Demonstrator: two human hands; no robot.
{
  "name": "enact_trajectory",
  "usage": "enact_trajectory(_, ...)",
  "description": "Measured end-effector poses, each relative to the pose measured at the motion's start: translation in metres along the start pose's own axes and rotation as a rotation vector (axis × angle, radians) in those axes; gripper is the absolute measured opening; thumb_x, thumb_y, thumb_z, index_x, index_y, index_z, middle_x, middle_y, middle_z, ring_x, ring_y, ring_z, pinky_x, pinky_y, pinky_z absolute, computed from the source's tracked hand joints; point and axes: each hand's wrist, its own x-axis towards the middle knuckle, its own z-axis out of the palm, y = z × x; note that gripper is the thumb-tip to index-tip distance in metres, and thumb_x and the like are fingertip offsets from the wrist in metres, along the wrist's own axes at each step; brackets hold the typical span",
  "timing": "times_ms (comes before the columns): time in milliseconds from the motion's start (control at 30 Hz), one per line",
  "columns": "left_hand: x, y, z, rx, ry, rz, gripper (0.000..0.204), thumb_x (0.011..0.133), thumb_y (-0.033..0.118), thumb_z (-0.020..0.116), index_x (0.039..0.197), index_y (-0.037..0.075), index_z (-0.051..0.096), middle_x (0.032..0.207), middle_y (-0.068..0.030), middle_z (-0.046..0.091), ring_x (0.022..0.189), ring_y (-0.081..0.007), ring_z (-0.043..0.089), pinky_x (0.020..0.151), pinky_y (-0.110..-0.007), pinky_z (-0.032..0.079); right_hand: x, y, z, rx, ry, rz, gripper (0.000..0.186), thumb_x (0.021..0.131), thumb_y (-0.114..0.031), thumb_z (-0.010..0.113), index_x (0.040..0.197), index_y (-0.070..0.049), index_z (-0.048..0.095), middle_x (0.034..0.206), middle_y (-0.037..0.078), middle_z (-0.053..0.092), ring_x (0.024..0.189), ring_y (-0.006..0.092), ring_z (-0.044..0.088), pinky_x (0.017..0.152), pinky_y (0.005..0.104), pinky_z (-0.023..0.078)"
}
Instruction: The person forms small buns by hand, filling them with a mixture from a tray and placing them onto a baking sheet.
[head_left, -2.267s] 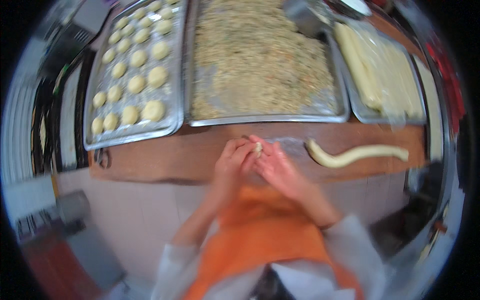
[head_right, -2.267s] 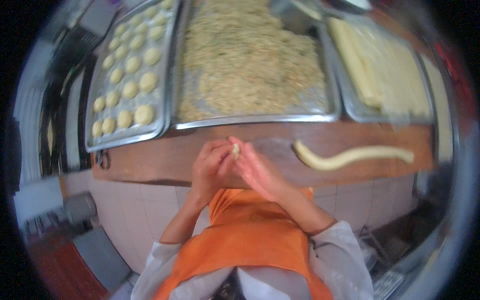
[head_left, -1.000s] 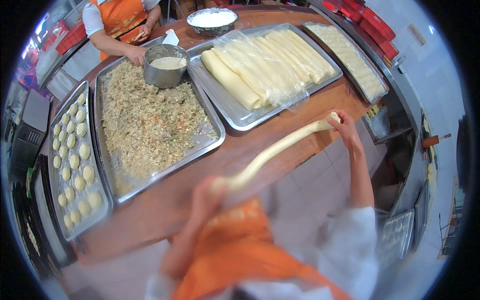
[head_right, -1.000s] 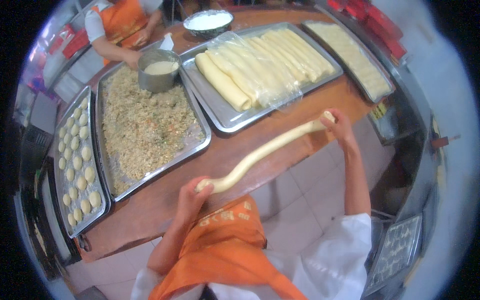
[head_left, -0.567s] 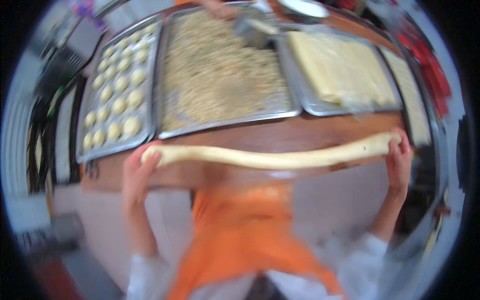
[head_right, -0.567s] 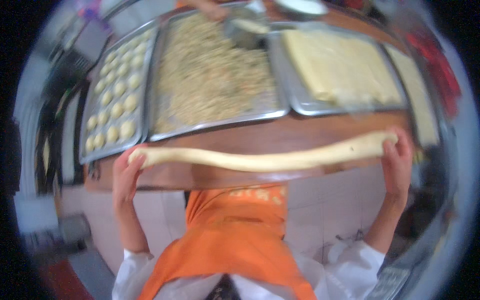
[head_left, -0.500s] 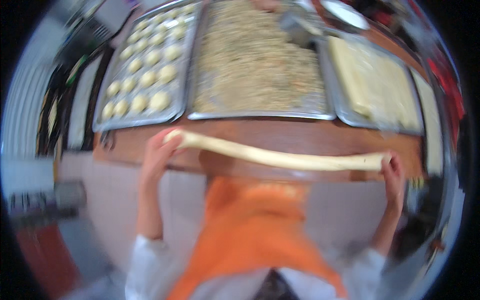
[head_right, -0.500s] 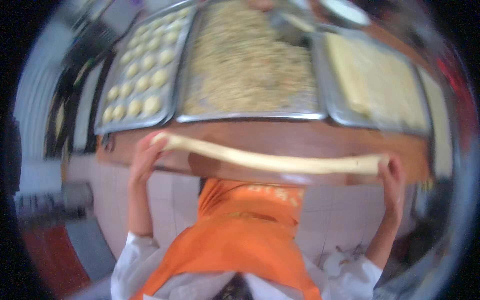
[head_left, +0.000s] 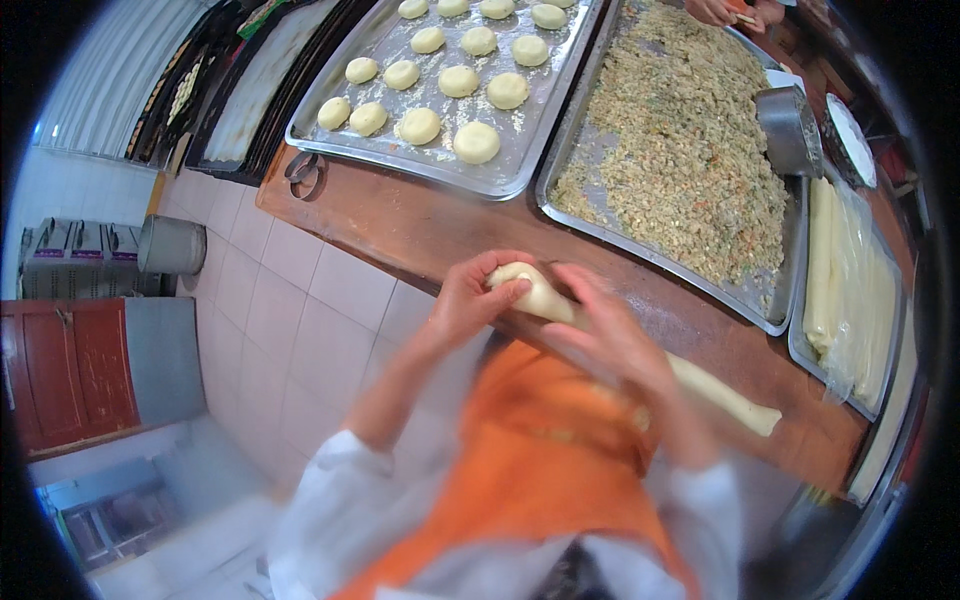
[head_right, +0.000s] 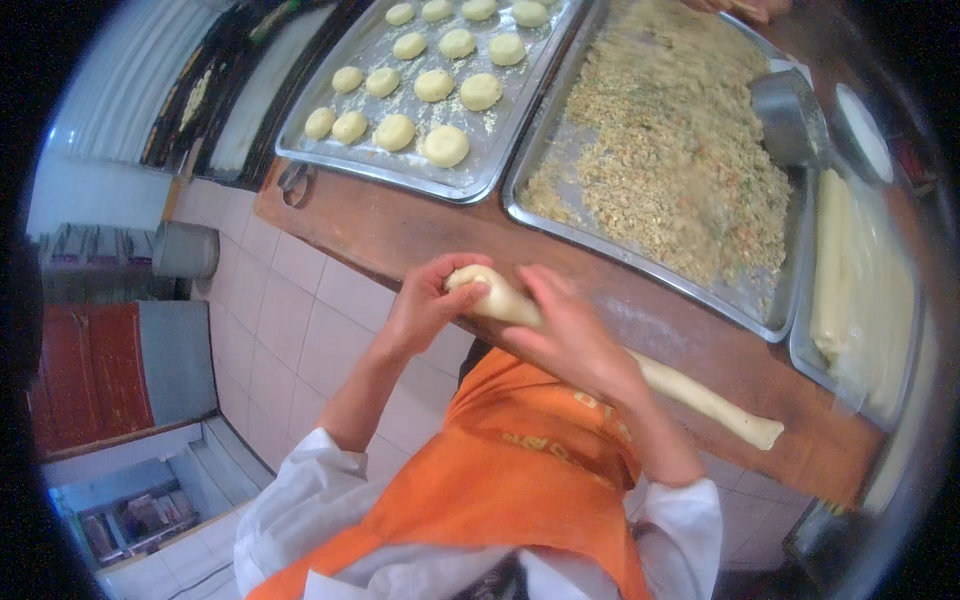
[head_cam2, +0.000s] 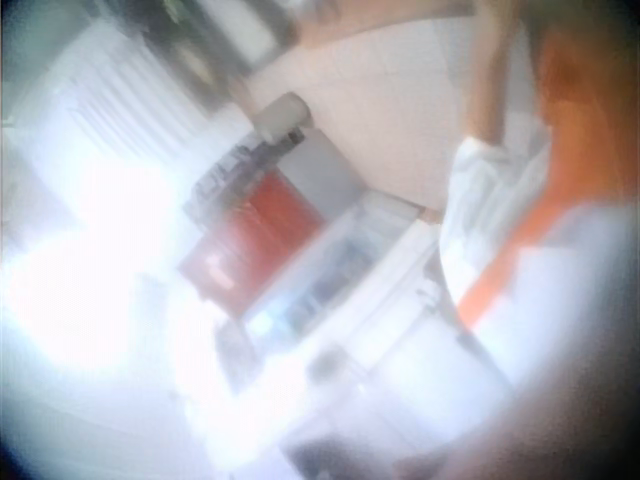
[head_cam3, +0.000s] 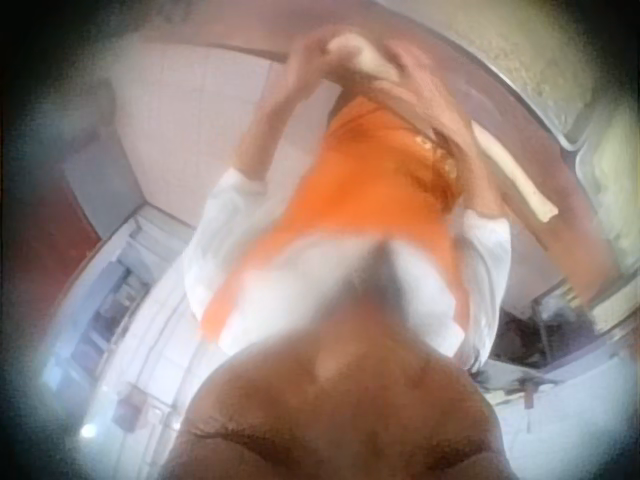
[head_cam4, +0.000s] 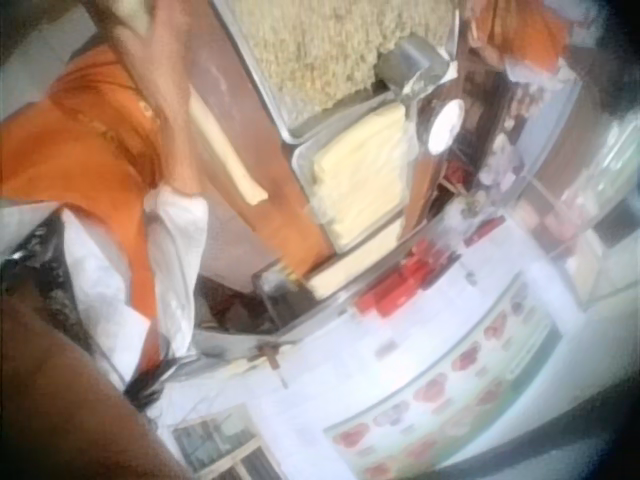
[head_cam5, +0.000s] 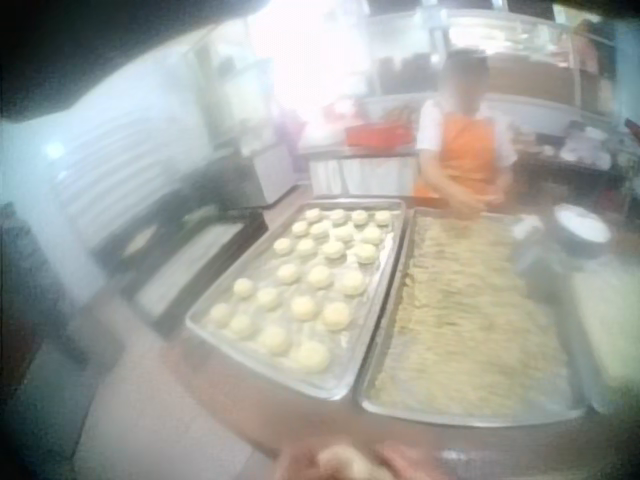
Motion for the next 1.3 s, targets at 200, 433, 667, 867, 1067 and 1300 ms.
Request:
enact_trajectory(200,-0.006,0.006,0.002,0.105,0.129,0.306,0.022,0.080,0.010,0.060,0.101,0.003,0.057,0.098,-0.0043,0.056,0.089,-0.0122,0.053,0.074,-0.024,0.045,0.016,-0.003,0.016,0.316,-0.225,0.174,0.029,0.080,-0.023,0.059,0.099,-0.001,0.056,0.087,0.014,0.062,0.083,0.0252,0.061,0.071,0.0323,0.045)
enact_trajectory(433,0.000,-0.002,0.037,0.680,0.228,0.540,0.018,0.071,0.013,0.065,0.083,0.003,0.055,0.083,-0.0122,0.054,0.075,-0.0280,0.054,0.064,-0.031,0.044,0.004,-0.003,0.019,0.093,-0.140,0.142,0.020,0.079,-0.017,0.057,0.090,0.000,0.054,0.083,0.020,0.059,0.081,0.0327,0.059,0.067,0.0348,0.045)
enact_trajectory(667,0.030,-0.010,0.047,0.490,0.408,0.612,0.015,0.073,0.013,0.061,0.080,0.002,0.053,0.076,-0.0127,0.052,0.066,-0.0302,0.053,0.057,-0.035,0.043,-0.004,0.018,0.021,-0.116,0.077,-0.103,0.021,0.078,-0.015,0.058,0.093,-0.001,0.053,0.083,0.019,0.056,0.077,0.0358,0.055,0.067,0.0387,0.044)
enact_trajectory(867,0.033,-0.014,-0.003,1.201,0.333,0.584,0.025,0.073,0.017,0.058,0.096,0.007,0.056,0.102,-0.0096,0.054,0.094,-0.0281,0.052,0.081,-0.041,0.041,-0.013,-0.004,-0.037,-0.317,-0.083,-0.137,0.038,0.075,-0.027,0.064,0.101,-0.002,0.054,0.094,0.016,0.058,0.085,0.0344,0.054,0.074,0.0397,0.043)
enact_trajectory(1067,0.035,-0.026,-0.011,1.383,-0.057,0.547,0.058,0.076,0.039,0.054,0.122,0.005,0.041,0.130,-0.0134,0.037,0.122,-0.0310,0.031,0.103,-0.045,0.020,0.018,0.008,-0.093,-0.543,0.133,-0.263,0.040,0.078,-0.022,0.061,0.112,-0.003,0.051,0.106,0.018,0.055,0.099,0.0337,0.052,0.083,0.0391,0.043)
enact_trajectory(1300,0.037,-0.014,-0.005,1.316,-0.162,0.484,0.076,0.075,0.057,0.047,0.127,0.004,0.036,0.135,-0.0167,0.029,0.127,-0.0325,0.024,0.104,-0.048,0.014,0.105,0.066,-0.098,-1.005,-0.165,-0.568,0.051,0.081,-0.021,0.053,0.123,0.003,0.037,0.129,0.019,0.038,0.123,0.0311,0.032,0.104,0.0420,0.022)
